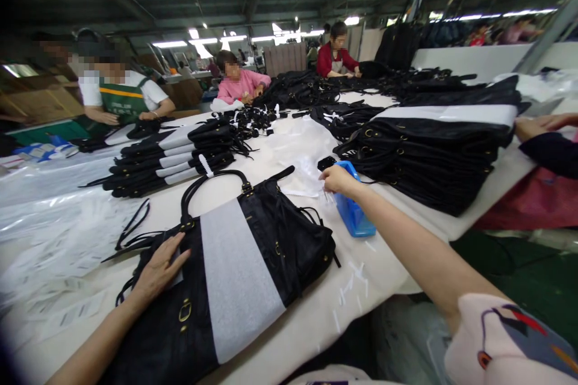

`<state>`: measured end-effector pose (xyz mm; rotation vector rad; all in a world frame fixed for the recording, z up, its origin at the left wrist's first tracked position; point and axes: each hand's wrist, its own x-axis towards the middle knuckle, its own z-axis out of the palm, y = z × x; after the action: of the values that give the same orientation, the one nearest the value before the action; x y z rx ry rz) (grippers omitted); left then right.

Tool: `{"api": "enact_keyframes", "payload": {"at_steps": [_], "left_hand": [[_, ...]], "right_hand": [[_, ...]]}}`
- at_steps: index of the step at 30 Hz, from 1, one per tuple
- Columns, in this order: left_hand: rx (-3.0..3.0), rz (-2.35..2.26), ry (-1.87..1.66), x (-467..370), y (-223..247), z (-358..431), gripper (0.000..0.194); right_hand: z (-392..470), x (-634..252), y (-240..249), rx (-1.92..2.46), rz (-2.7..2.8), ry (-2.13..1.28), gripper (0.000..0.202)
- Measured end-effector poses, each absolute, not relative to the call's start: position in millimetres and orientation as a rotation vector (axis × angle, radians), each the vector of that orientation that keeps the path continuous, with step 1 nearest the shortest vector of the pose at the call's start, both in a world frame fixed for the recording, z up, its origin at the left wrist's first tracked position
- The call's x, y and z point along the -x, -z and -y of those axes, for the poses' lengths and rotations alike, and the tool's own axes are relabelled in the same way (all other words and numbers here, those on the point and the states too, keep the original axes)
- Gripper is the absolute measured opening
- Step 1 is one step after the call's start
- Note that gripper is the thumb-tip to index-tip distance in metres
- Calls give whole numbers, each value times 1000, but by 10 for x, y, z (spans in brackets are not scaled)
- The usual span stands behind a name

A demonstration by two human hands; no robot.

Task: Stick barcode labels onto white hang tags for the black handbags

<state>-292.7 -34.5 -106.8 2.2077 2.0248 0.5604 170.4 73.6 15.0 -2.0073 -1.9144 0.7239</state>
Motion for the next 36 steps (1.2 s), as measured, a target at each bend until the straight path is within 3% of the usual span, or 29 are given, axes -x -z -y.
{"api": "enact_keyframes", "payload": {"at_steps": [6,9,14,24,30,36], "left_hand": [[-2117,-2027,-918,2671,596,333,47],[-2075,-1874,-1031,2297,175,414,34],[-1337,-1343,-1182,1717,-268,547,42],[-694,-1209,-1323,1875,-129,548,12],[-510,-1178,-1150,2086,-69,549,23],[-506,-1292,-1235,2153,76,512,15]], "right_hand": [[-426,-1478,-578,1320,1475,-1440,31],[-265,-1121,-599,1169,1539,-1647,31],[-25,-464,-533,1083,1769,-1826,30],[90,142,-271,1070,1966,-1924,24],[41,292,-139,1067,2101,-1913,23],[-15,399,-41,1067,2230,-1857,24]]}}
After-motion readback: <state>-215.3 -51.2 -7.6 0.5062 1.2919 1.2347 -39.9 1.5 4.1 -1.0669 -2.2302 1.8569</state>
